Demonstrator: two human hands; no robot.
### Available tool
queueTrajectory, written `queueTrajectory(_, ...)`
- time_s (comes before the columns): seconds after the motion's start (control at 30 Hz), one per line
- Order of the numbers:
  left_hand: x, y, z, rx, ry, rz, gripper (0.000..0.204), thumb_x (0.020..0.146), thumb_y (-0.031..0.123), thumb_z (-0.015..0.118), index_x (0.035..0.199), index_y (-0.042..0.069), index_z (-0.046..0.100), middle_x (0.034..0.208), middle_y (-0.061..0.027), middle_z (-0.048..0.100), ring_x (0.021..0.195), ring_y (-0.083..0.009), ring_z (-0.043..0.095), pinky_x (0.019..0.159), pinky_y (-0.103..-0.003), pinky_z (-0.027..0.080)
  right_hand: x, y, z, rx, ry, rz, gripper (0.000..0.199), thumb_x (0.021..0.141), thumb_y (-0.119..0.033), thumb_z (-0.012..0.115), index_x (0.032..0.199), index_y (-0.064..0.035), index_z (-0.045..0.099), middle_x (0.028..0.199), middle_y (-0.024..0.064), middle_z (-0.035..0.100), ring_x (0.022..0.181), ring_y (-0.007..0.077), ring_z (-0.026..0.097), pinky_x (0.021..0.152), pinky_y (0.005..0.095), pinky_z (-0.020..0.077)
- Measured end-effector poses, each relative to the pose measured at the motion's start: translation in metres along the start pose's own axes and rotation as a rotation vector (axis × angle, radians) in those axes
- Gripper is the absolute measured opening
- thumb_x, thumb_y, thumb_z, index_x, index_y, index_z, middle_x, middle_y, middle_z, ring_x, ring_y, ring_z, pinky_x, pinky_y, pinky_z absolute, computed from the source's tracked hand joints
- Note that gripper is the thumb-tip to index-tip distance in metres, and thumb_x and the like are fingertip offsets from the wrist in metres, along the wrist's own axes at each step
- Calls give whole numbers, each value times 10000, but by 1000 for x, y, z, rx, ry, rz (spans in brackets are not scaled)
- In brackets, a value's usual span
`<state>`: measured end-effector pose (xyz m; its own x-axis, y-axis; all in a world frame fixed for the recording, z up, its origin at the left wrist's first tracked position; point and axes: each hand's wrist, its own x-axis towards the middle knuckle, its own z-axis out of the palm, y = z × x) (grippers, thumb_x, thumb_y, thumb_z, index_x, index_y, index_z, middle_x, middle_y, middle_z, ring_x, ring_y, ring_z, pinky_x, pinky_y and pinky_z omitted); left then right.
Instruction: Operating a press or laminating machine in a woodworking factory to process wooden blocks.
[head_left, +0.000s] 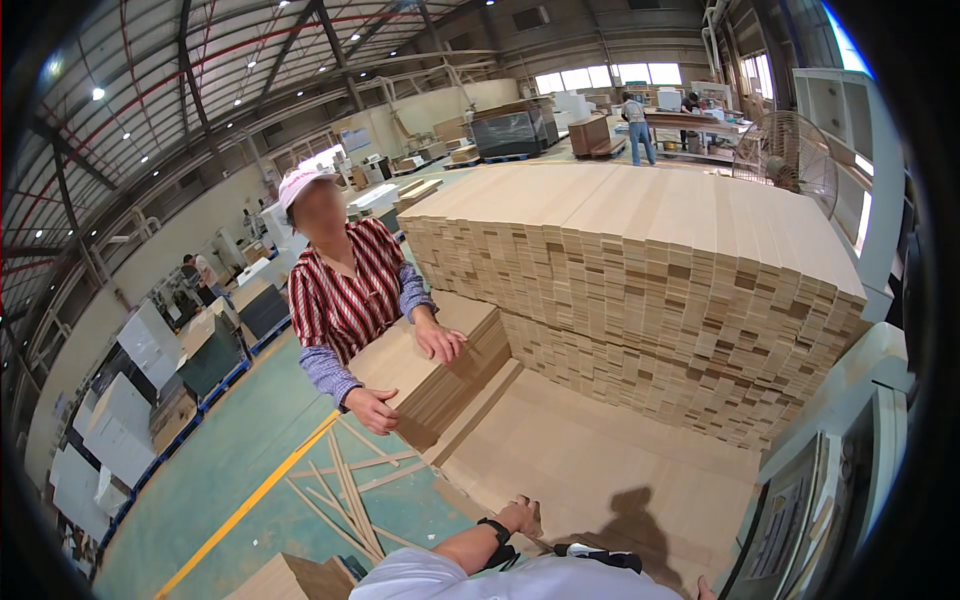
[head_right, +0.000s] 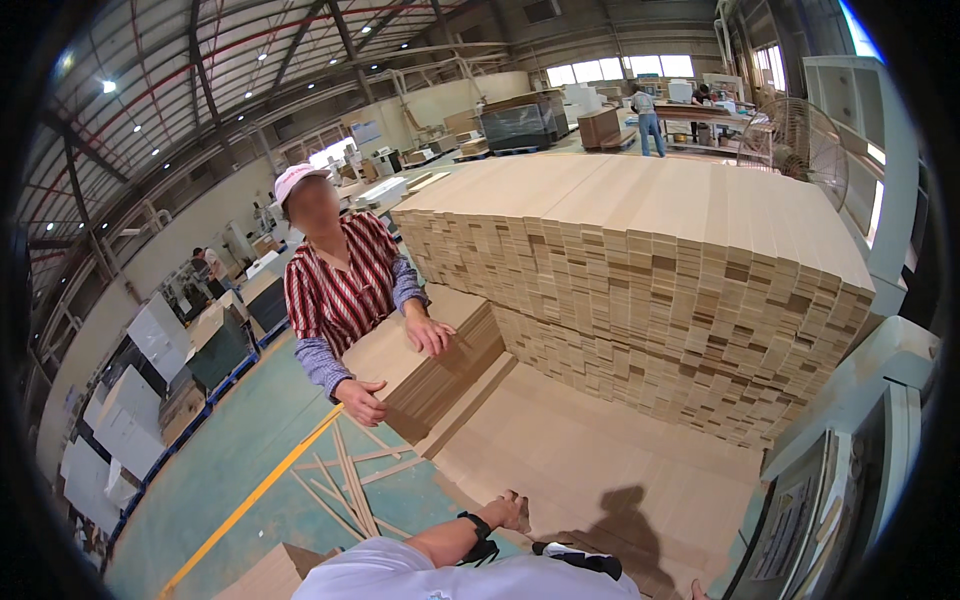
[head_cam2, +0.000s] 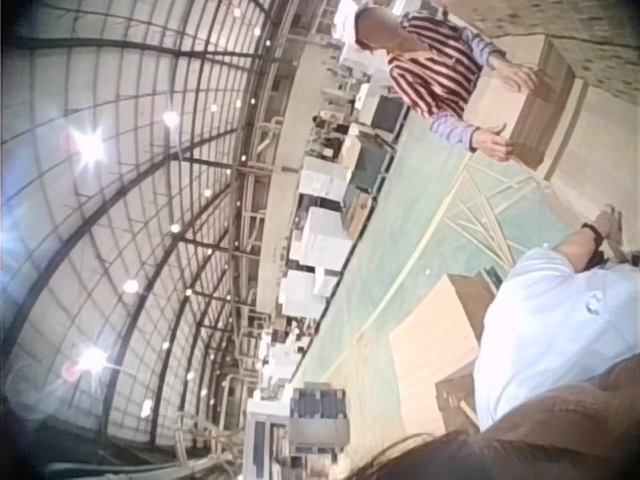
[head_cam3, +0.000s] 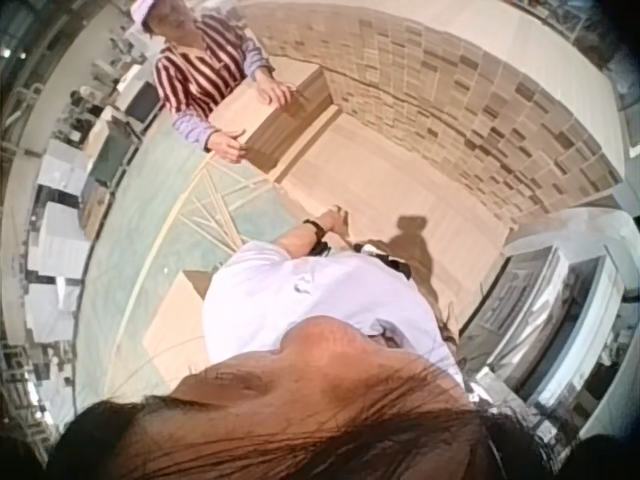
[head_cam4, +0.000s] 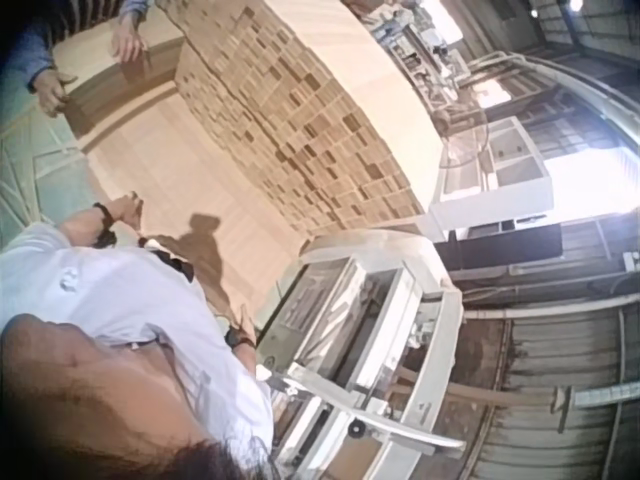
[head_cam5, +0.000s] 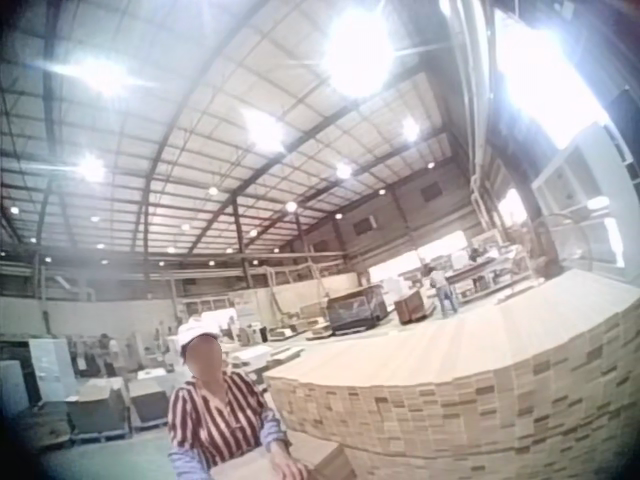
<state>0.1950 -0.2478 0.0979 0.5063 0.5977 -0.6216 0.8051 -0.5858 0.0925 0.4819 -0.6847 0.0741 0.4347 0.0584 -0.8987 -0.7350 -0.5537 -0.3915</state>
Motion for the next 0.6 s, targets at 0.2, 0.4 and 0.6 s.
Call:
queueTrajectory(0.2, 6, 0, 8, -86, -11, -52, 785, 594, 401, 614, 1240, 70, 316, 1278, -253, 267, 1134, -419, 349, 911, -436, 354, 7, -7, 3, -17, -41, 2, 753, 679, -562, 604, 1248, -139, 351, 878, 105, 541, 552, 195, 456, 424, 326, 374)
queueTrajectory(0.4, 6, 1, 6, -49, -36, -66, 812, 596, 424, 593, 1267, 86, 283, 1295, -257, 230, 1154, -422, 322, 921, -438, 341, 12, -3, 8, -5, -67, 14, 749, 680, -562, 603, 1248, -143, 351, 876, 104, 541, 551, 195, 456, 421, 326, 371)
queueTrajectory(0.6, -6, 5, -7, -39, -66, -59, 792, 609, 417, 583, 1259, 78, 284, 1284, -265, 242, 1147, -419, 335, 918, -439, 344, 13, 2, 10, 4, -81, 24, 745, 681, -561, 602, 1248, -147, 351, 873, 102, 541, 551, 196, 455, 418, 327, 368)
